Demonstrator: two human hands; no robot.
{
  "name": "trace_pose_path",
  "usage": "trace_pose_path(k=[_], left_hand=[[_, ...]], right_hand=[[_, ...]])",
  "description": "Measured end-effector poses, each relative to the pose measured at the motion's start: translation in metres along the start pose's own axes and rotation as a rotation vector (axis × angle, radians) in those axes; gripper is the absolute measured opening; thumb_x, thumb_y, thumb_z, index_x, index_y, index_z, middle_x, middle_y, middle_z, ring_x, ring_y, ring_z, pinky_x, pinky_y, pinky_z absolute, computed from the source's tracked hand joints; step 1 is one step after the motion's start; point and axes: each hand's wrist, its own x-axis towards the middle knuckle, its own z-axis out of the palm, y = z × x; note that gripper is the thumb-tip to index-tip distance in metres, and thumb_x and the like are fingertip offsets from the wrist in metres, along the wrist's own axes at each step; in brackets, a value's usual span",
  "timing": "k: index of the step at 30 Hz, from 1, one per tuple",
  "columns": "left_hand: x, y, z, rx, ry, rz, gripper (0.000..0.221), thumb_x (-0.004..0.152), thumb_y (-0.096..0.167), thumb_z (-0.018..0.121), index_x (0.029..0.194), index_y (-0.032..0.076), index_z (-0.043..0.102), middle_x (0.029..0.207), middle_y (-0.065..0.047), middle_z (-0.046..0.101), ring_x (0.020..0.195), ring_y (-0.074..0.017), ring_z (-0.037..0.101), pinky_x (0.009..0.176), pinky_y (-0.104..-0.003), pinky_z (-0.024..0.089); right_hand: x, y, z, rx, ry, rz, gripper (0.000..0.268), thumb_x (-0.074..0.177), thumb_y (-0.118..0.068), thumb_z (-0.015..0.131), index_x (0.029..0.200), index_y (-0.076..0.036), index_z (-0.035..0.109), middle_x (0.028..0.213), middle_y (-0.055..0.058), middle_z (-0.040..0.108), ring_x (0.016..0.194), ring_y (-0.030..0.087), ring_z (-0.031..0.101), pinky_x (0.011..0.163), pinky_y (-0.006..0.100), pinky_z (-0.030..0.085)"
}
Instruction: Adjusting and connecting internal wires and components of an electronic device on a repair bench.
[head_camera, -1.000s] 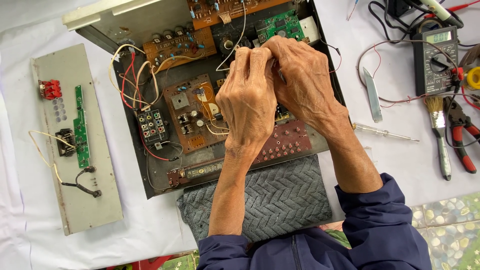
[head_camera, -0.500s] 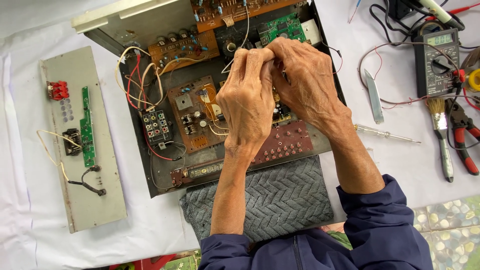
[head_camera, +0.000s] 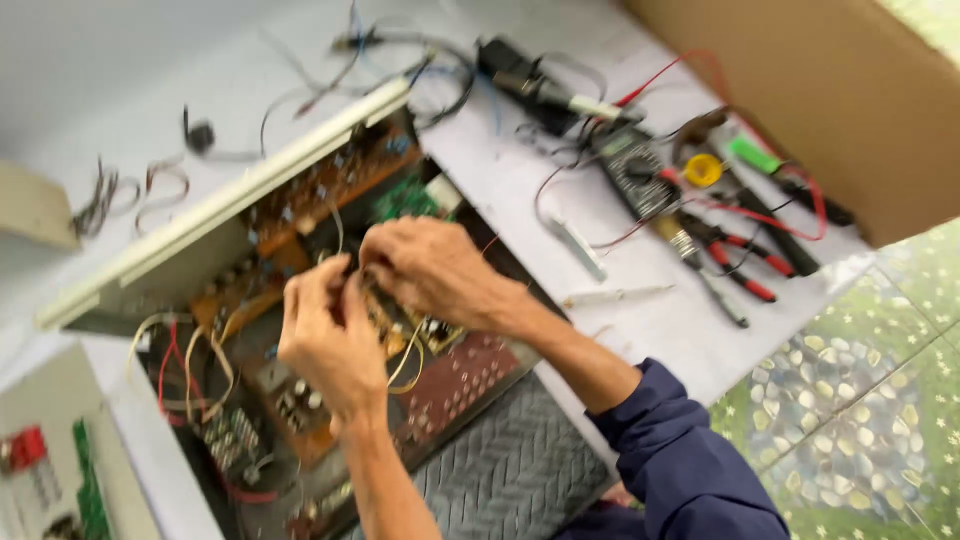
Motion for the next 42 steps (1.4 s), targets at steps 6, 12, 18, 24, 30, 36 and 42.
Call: trace_pose_path(k=[6, 12, 18, 24, 30, 36, 42], left_hand=[[0.006, 0.021, -0.006, -0.046, -0.049, -0.011, 0.009, 0.101, -0.001, 0.076, 0.110, -0.001, 0.074, 0.106, -0.015, 0.071, 0.088, -0.0283, 0.071, 0.071, -0.039, 0.060], [0.002, 0.018, -0.001, 0.012, -0.020, 0.028, 0.006, 0.106, 0.000, 0.078, 0.109, -0.003, 0.074, 0.101, -0.015, 0.068, 0.078, -0.0239, 0.064, 0.067, -0.037, 0.055], [0.002, 0.021, -0.001, 0.024, -0.012, 0.020, 0.006, 0.107, 0.000, 0.078, 0.108, -0.002, 0.072, 0.100, -0.013, 0.067, 0.073, -0.0218, 0.062, 0.066, -0.036, 0.054], [0.001, 0.022, -0.002, 0.023, -0.015, 0.008, 0.006, 0.107, 0.001, 0.078, 0.109, 0.000, 0.073, 0.098, -0.012, 0.066, 0.073, -0.0213, 0.060, 0.063, -0.036, 0.050], [0.001, 0.023, -0.003, -0.026, -0.006, 0.002, 0.006, 0.106, 0.002, 0.078, 0.109, -0.001, 0.073, 0.099, -0.013, 0.069, 0.083, -0.0240, 0.066, 0.069, -0.037, 0.054], [0.002, 0.022, -0.002, -0.035, -0.010, 0.008, 0.008, 0.107, 0.008, 0.076, 0.109, 0.001, 0.073, 0.100, -0.011, 0.069, 0.085, -0.0232, 0.068, 0.071, -0.036, 0.056], [0.004, 0.024, -0.004, -0.027, -0.010, 0.010, 0.005, 0.106, 0.007, 0.076, 0.110, 0.003, 0.075, 0.101, -0.010, 0.069, 0.084, -0.0214, 0.068, 0.071, -0.034, 0.057]], right_hand=[[0.011, -0.009, -0.022, -0.001, -0.065, -0.031, 0.006, 0.100, -0.013, 0.054, 0.105, -0.012, 0.057, 0.095, 0.006, 0.069, 0.080, 0.020, 0.065, 0.078, 0.034, 0.052], [0.006, -0.006, -0.023, 0.026, -0.021, -0.063, 0.005, 0.102, -0.014, 0.051, 0.104, -0.012, 0.055, 0.094, 0.006, 0.066, 0.077, 0.021, 0.063, 0.075, 0.034, 0.052], [0.007, -0.009, -0.029, 0.047, -0.022, -0.066, 0.004, 0.101, -0.015, 0.058, 0.104, -0.014, 0.056, 0.098, 0.005, 0.065, 0.076, 0.020, 0.060, 0.072, 0.034, 0.048], [0.008, -0.009, -0.031, 0.055, 0.029, -0.086, 0.002, 0.102, -0.013, 0.059, 0.103, -0.014, 0.057, 0.098, 0.004, 0.066, 0.077, 0.020, 0.061, 0.072, 0.034, 0.048], [0.007, -0.011, -0.034, 0.068, 0.074, -0.100, 0.001, 0.102, -0.012, 0.059, 0.103, -0.013, 0.059, 0.097, 0.004, 0.065, 0.079, 0.021, 0.063, 0.074, 0.034, 0.049], [0.008, -0.014, -0.042, 0.104, 0.063, -0.104, 0.001, 0.104, -0.012, 0.058, 0.104, -0.012, 0.058, 0.096, 0.004, 0.064, 0.084, 0.020, 0.065, 0.079, 0.033, 0.050], [0.006, -0.012, -0.036, 0.085, 0.084, -0.129, 0.002, 0.104, -0.010, 0.058, 0.105, -0.012, 0.059, 0.100, 0.004, 0.067, 0.088, 0.021, 0.067, 0.080, 0.033, 0.053]])
